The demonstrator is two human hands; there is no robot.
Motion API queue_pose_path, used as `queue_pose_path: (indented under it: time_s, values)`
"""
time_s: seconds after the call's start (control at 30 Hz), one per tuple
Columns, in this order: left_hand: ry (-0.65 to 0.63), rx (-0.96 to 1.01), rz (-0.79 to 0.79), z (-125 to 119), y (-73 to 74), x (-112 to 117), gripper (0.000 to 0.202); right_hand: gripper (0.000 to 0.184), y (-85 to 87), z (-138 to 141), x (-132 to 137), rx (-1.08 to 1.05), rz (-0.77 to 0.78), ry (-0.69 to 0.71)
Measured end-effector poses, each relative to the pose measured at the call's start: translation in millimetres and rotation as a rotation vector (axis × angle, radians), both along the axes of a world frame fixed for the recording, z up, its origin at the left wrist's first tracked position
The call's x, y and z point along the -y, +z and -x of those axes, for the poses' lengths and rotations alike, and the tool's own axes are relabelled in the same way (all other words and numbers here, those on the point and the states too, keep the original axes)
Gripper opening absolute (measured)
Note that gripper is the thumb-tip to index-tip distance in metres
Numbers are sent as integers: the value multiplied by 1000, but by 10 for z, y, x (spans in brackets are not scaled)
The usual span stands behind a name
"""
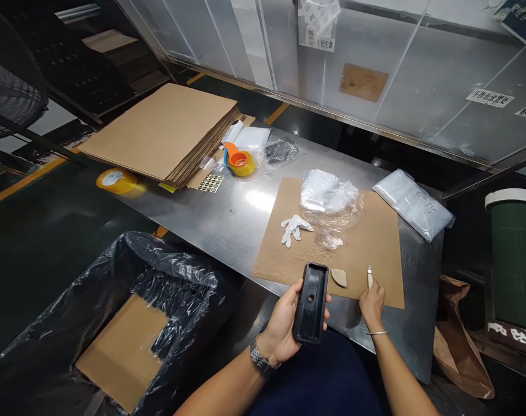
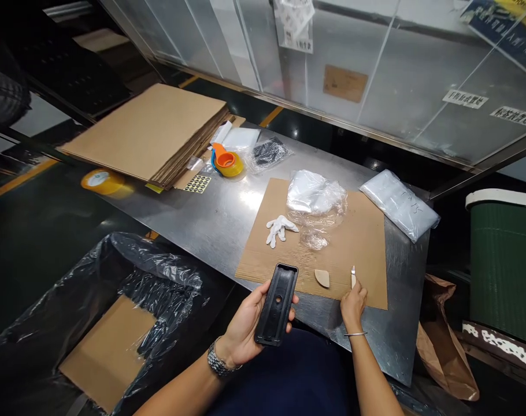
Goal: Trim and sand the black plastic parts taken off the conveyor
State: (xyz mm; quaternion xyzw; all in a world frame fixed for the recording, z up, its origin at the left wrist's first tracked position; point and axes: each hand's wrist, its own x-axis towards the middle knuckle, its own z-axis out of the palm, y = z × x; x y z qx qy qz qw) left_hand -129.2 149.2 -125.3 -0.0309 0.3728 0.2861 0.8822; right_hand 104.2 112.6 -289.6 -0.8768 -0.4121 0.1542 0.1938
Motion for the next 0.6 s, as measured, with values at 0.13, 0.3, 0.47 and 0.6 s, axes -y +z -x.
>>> queue_pose_path:
  time_s: [0.13, 0.3, 0.47, 0.6]
  values:
    - [8, -17, 3, -8, 0, 2, 46, 41, -11, -54, -25, 37, 29, -26]
    - [2, -34, 13, -37, 4, 15, 46, 31, 540, 33, -154, -108, 30, 120]
    - [116, -161, -63, -83, 25, 34, 44, 40, 1414, 565, 28, -596, 111, 536]
    - [173, -184, -80, -74, 45, 33, 47, 37, 1650, 923, 165, -924, 173, 657]
